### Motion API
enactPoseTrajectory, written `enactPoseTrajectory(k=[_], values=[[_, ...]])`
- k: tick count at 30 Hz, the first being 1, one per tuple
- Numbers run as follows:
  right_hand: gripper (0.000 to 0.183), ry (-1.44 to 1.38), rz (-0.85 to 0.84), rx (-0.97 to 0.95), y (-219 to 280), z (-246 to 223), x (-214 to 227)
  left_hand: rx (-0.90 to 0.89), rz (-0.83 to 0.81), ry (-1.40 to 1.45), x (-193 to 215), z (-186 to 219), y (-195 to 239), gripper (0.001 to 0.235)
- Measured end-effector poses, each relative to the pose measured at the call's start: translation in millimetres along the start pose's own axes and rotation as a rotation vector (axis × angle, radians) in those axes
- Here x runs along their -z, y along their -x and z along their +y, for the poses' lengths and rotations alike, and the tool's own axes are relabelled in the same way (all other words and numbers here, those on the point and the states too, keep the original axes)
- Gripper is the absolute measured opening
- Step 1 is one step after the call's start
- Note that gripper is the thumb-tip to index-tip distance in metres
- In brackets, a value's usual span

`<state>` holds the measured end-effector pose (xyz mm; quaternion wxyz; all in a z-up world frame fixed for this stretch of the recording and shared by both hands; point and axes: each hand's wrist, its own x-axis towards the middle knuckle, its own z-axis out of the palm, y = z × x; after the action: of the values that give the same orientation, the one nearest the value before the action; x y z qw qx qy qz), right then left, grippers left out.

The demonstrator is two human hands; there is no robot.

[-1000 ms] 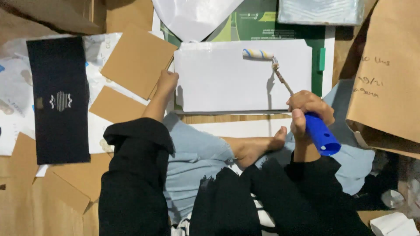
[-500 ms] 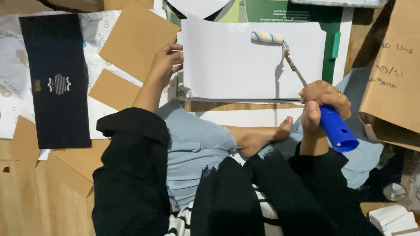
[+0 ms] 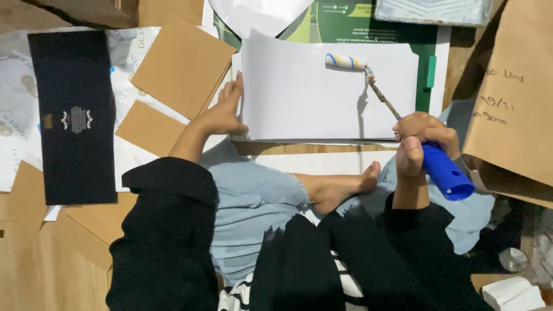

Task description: The person sits on the floor and assembles cardboard packages. They first rub a green block on the edges of a cardboard piece, then apply glue to a white sheet using a roller, and finally place the cardboard piece onto the glued surface.

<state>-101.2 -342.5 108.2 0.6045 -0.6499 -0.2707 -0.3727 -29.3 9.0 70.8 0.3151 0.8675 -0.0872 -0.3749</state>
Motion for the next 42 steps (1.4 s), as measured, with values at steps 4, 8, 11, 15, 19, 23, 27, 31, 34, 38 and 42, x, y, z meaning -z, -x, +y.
enactPoseTrajectory(k=[4,8,11,15,19,23,27,31,34,38,42], values=[[0.013,0.012,0.001,-0.002,8,4,7,-0.020,0.036,-0.200,-15,-10,-6,0.134],[0.014,0.001,0.010,0.010,5,3,3,-0.029,0.126,-0.390,-24,-21,-17,0.133],[0.019,-0.069,0.056,0.043,11,9,6,-0.065,0.170,-0.383,-23,-14,-10,0.129],[0.023,-0.120,0.085,0.085,7,9,7,-0.048,0.131,-0.300,-18,-12,-11,0.129],[0.022,-0.123,0.108,0.073,4,6,7,-0.042,0.102,-0.308,-18,-13,-12,0.135],[0.022,-0.158,0.101,0.060,6,6,10,-0.038,0.120,-0.274,-19,-15,-10,0.133],[0.023,-0.147,0.070,0.039,10,12,13,-0.031,0.141,-0.235,-11,-7,0,0.127],[0.024,-0.175,0.052,0.040,14,18,16,-0.019,0.159,-0.117,-24,-29,-17,0.120],[0.023,-0.178,0.051,0.058,18,21,19,-0.019,0.186,-0.075,-28,-30,-19,0.111],[0.022,-0.163,0.074,0.046,16,24,23,0.023,0.171,0.243,-24,-17,-20,0.089],[0.024,-0.207,0.091,0.001,7,32,35,0.180,0.346,0.193,-40,-72,-66,0.090]])
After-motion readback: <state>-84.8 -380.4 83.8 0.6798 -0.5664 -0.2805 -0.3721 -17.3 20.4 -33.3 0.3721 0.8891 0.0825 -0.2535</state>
